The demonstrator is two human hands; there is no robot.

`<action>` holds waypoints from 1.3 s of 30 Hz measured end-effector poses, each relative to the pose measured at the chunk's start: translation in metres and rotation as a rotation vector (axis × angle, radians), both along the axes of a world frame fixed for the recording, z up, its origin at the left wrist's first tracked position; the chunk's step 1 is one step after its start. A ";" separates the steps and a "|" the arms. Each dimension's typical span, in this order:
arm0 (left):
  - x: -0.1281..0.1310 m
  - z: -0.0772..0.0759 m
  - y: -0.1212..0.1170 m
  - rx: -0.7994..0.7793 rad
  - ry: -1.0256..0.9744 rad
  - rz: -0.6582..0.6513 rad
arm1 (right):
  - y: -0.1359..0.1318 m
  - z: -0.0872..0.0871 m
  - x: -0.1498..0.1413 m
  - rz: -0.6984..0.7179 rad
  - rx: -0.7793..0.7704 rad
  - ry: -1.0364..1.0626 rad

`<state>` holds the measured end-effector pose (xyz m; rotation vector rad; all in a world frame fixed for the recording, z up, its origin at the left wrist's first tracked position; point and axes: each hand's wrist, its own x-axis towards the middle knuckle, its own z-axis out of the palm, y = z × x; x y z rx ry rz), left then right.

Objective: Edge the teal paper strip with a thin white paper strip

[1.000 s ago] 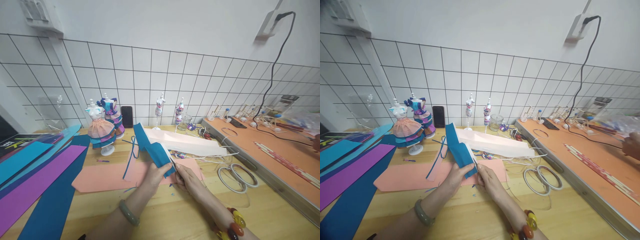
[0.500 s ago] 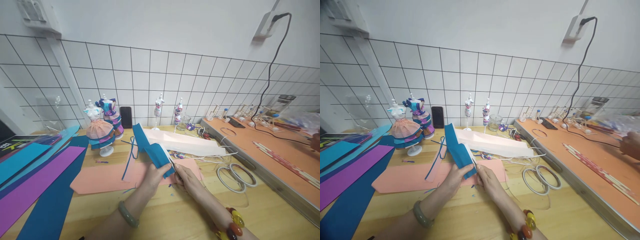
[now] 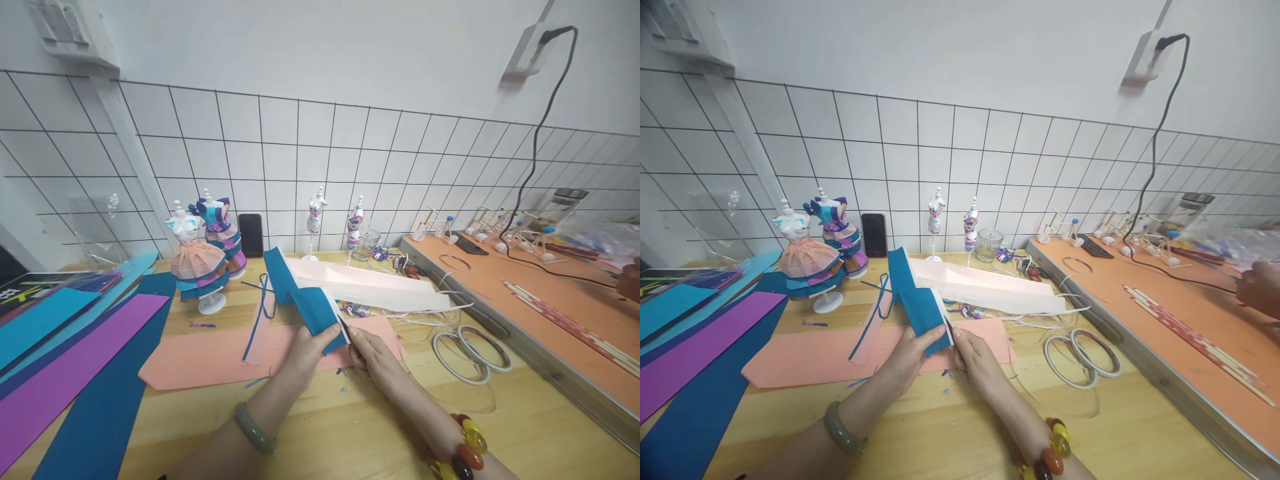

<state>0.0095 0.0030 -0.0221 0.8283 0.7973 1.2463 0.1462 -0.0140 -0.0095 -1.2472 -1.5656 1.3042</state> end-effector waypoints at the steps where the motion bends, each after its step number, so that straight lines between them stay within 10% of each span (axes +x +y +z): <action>1: -0.001 0.001 0.001 -0.006 -0.024 0.007 | 0.000 0.000 0.000 -0.001 0.000 0.001; 39: 0.002 -0.002 0.004 -0.042 0.033 0.066 | -0.003 0.001 -0.005 0.035 -0.117 0.174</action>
